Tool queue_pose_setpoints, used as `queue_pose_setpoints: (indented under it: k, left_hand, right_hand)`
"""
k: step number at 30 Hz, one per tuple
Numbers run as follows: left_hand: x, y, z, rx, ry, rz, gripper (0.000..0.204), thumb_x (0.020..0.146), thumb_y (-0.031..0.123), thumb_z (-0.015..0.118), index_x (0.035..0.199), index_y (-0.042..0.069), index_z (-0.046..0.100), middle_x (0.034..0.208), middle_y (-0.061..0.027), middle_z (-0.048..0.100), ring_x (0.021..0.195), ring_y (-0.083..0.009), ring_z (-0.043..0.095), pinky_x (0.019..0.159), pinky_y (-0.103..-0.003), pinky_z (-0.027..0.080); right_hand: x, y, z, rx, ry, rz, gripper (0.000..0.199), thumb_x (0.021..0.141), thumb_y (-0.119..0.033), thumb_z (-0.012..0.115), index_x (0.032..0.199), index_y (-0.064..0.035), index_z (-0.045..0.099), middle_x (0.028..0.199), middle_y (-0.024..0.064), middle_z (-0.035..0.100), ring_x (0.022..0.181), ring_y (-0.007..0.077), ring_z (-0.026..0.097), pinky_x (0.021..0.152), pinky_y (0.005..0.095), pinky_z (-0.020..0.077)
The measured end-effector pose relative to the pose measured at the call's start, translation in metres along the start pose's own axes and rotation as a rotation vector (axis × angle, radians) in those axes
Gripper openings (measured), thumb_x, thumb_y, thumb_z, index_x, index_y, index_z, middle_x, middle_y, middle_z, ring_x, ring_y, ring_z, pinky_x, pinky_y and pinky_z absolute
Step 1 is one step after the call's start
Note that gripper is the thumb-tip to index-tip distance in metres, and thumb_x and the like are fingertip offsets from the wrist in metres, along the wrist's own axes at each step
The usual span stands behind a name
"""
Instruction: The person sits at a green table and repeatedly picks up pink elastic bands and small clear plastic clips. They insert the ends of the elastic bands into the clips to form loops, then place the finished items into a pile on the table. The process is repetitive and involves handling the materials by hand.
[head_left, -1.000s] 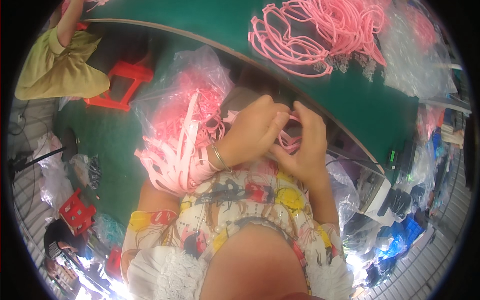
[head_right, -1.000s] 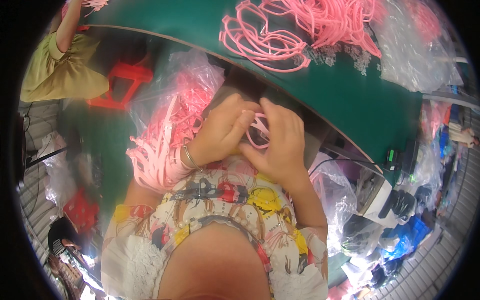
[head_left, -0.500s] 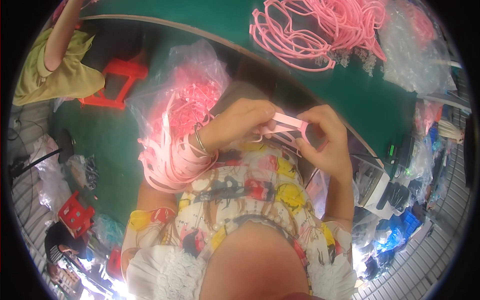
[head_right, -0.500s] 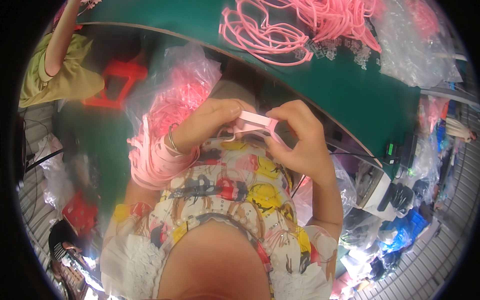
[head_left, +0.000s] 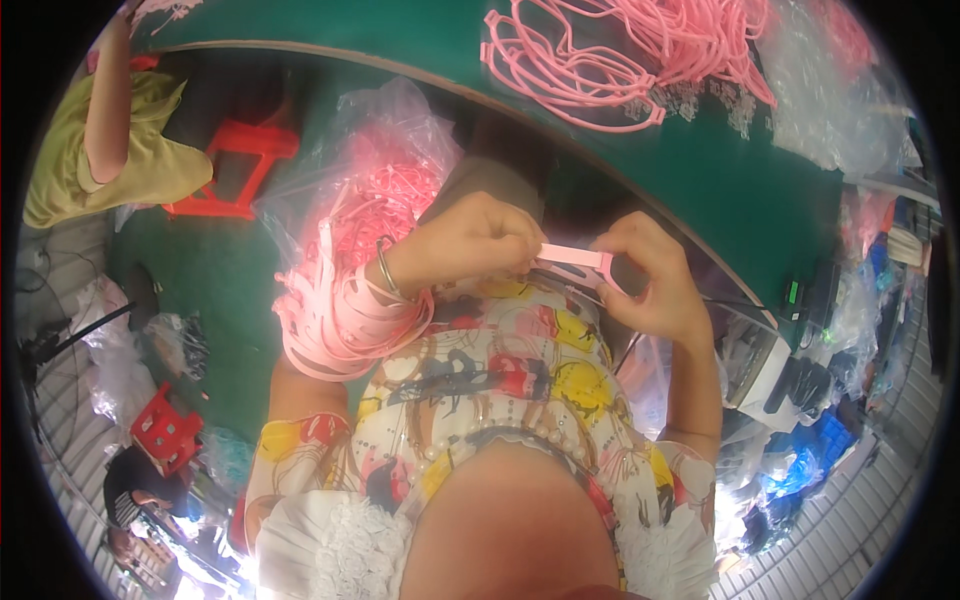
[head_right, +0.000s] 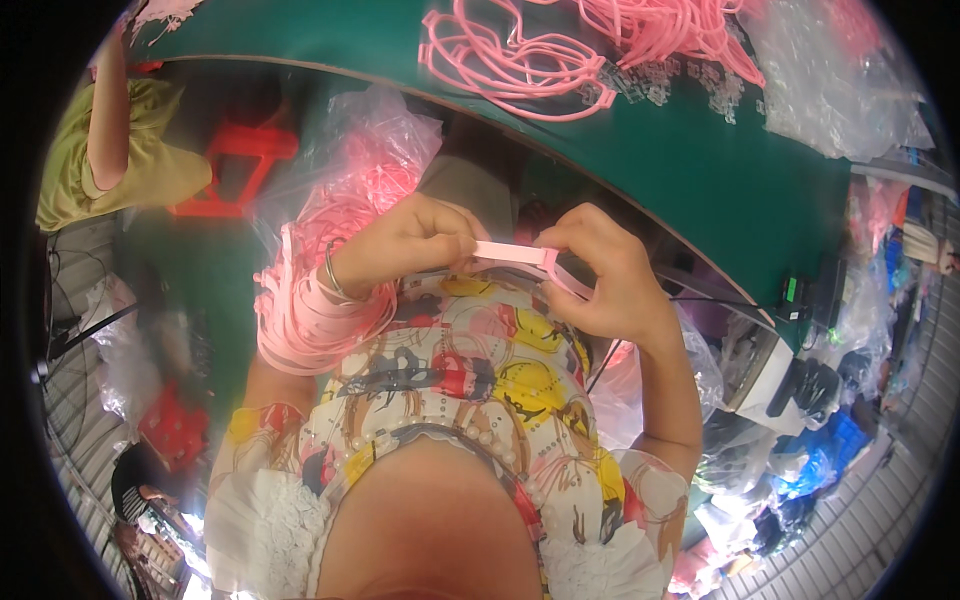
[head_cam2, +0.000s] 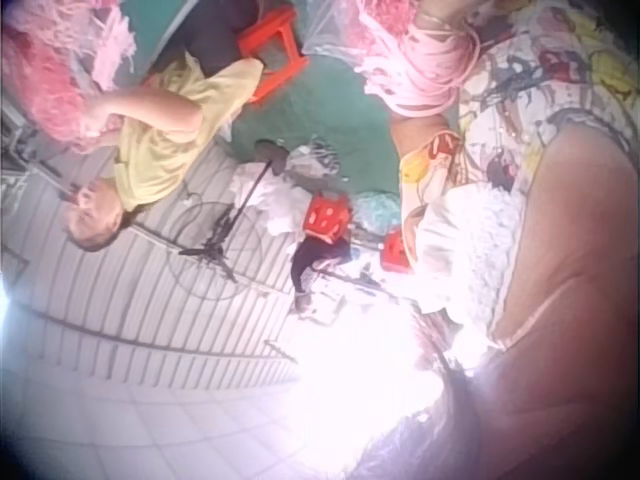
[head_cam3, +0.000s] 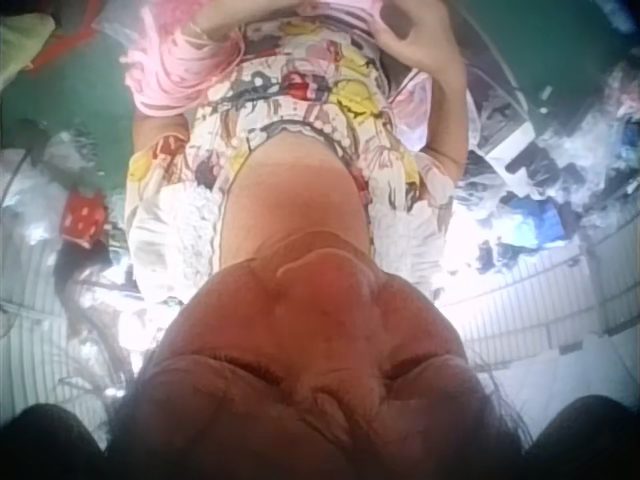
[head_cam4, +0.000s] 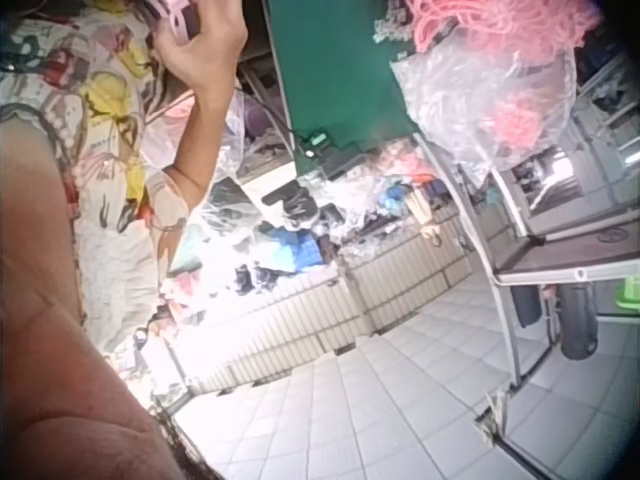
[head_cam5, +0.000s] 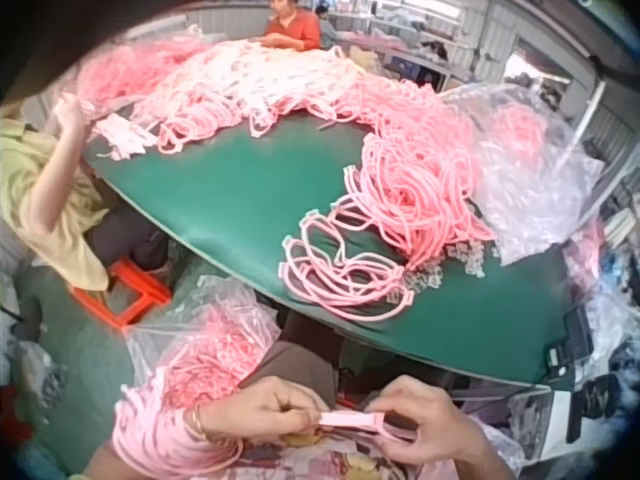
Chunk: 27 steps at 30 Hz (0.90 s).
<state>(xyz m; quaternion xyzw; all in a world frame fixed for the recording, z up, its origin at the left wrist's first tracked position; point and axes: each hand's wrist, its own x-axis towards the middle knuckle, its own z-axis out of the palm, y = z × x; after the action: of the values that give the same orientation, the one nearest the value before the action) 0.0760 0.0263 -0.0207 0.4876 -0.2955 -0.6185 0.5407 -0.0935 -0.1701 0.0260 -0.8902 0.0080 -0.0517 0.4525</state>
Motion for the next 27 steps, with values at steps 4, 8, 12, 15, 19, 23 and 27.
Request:
queue_pose_setpoints:
  k: [4,8,12,15,19,23,27]
  left_hand:
    - [0.002,0.027,0.013,0.174,0.026,0.009,0.024,0.087,0.013,0.054,0.075,-0.007,0.062,0.077,-0.0076,0.058,0.050,-0.0101,0.051,0.041,-0.023,0.039]
    - [0.008,0.025,0.017,0.394,0.024,0.176,0.023,0.087,0.012,0.056,0.073,-0.006,0.062,0.090,-0.0101,0.061,0.052,-0.0087,0.053,0.042,-0.022,0.041]
    - [0.009,0.032,0.017,0.469,-0.018,0.181,0.022,0.088,0.011,0.057,0.076,-0.007,0.061,0.090,-0.0104,0.061,0.054,-0.0094,0.054,0.044,-0.023,0.041]
    - [0.012,0.032,0.021,0.371,-0.004,0.071,0.023,0.091,0.016,0.056,0.081,-0.005,0.061,0.088,-0.0080,0.060,0.062,-0.0089,0.053,0.054,-0.023,0.043]
    - [0.019,0.032,0.022,0.236,0.012,-0.083,0.031,0.097,0.026,0.049,0.088,-0.002,0.059,0.084,-0.0046,0.056,0.075,-0.0083,0.051,0.066,-0.024,0.042]
    - [0.023,0.036,0.024,0.297,-0.023,-0.013,0.035,0.099,0.031,0.043,0.089,-0.001,0.056,0.083,-0.0033,0.054,0.079,-0.0088,0.049,0.070,-0.025,0.041]
    - [0.027,0.035,0.027,0.277,-0.017,-0.017,0.032,0.099,0.028,0.044,0.090,0.000,0.056,0.084,-0.0037,0.055,0.080,-0.0097,0.050,0.072,-0.026,0.042]
  right_hand:
    - [-0.002,0.005,0.002,0.102,-0.006,0.102,0.027,0.068,-0.013,0.072,0.093,-0.0023,0.066,0.082,0.0091,0.055,0.071,0.0191,0.054,0.062,0.0284,0.0434]
    - [-0.010,0.011,0.008,0.351,-0.050,0.366,0.015,0.076,-0.015,0.071,0.084,-0.0019,0.070,0.074,0.0045,0.053,0.065,0.0109,0.049,0.055,0.0254,0.0369]
    - [-0.013,0.015,0.007,0.409,-0.025,0.281,0.009,0.078,-0.011,0.069,0.078,-0.0021,0.069,0.070,0.0021,0.051,0.063,0.0090,0.047,0.055,0.0240,0.0353]
    - [-0.015,0.013,0.007,0.428,0.024,0.266,0.008,0.077,-0.009,0.068,0.075,-0.0013,0.067,0.069,0.0018,0.051,0.062,0.0088,0.047,0.057,0.0236,0.0358]
    - [-0.024,0.011,0.006,0.550,0.084,0.372,0.009,0.077,-0.006,0.066,0.070,-0.0003,0.065,0.069,0.0017,0.051,0.063,0.0079,0.048,0.057,0.0237,0.0359]
    - [-0.033,0.010,0.005,0.555,0.114,0.420,0.010,0.076,-0.004,0.064,0.067,-0.0002,0.063,0.069,0.0018,0.051,0.063,0.0075,0.048,0.057,0.0235,0.0356]
    - [-0.036,0.007,0.003,0.594,0.130,0.445,0.011,0.076,-0.004,0.064,0.066,-0.0003,0.062,0.069,0.0017,0.051,0.063,0.0074,0.048,0.058,0.0235,0.0356]
